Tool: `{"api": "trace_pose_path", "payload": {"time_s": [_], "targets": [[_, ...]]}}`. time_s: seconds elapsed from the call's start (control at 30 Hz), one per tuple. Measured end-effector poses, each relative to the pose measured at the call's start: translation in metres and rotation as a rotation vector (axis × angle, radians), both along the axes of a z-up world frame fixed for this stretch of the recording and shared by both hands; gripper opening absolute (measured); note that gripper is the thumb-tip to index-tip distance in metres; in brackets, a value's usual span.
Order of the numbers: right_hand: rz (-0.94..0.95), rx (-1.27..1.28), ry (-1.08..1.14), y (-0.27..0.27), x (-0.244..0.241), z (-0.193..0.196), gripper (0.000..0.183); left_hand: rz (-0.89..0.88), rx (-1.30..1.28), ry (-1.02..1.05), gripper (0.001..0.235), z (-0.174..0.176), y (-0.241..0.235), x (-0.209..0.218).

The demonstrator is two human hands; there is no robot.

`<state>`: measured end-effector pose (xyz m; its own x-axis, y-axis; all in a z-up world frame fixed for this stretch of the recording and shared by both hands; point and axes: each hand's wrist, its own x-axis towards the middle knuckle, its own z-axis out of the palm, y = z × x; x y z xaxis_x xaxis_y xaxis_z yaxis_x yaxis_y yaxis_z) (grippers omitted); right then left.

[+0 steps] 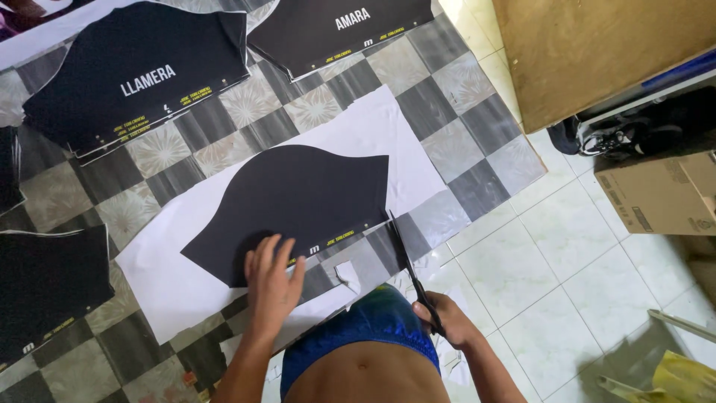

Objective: The person uses large scissors to cut white fabric along the edge of a black template placed on a tiled floor. After cutting, the person removes the template and places the cut fabric piece aside with other similar pieces.

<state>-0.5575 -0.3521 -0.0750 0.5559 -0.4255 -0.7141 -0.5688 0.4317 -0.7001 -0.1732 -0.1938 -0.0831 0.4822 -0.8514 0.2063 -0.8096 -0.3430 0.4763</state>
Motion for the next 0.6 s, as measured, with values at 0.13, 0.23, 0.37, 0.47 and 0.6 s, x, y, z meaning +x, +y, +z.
{"api": "trace_pose_path", "payload": {"time_s": [0.13,0.23,0.37,0.47,0.6], "targets": [[-0.052,0.021,0.039,-0.001,0.003,0.002,0.059,0.191,0.075,-0.012,0.05,-0.019,0.057,0.035],[-0.052,0.034,0.059,-0.001,0.005,0.002,0.058,0.341,0.072,-0.058,0.049,-0.034,0.105,0.061],[-0.063,0.044,0.073,-0.003,0.008,0.009,0.059,0.372,-0.044,-0.295,0.04,-0.039,0.155,0.09],[-0.05,0.03,0.09,-0.005,0.008,0.01,0.058,0.504,0.156,-0.06,0.051,-0.036,0.178,0.09],[-0.046,0.043,0.101,-0.004,0.009,0.012,0.058,0.473,0.128,-0.027,0.055,-0.044,0.191,0.093]]}}
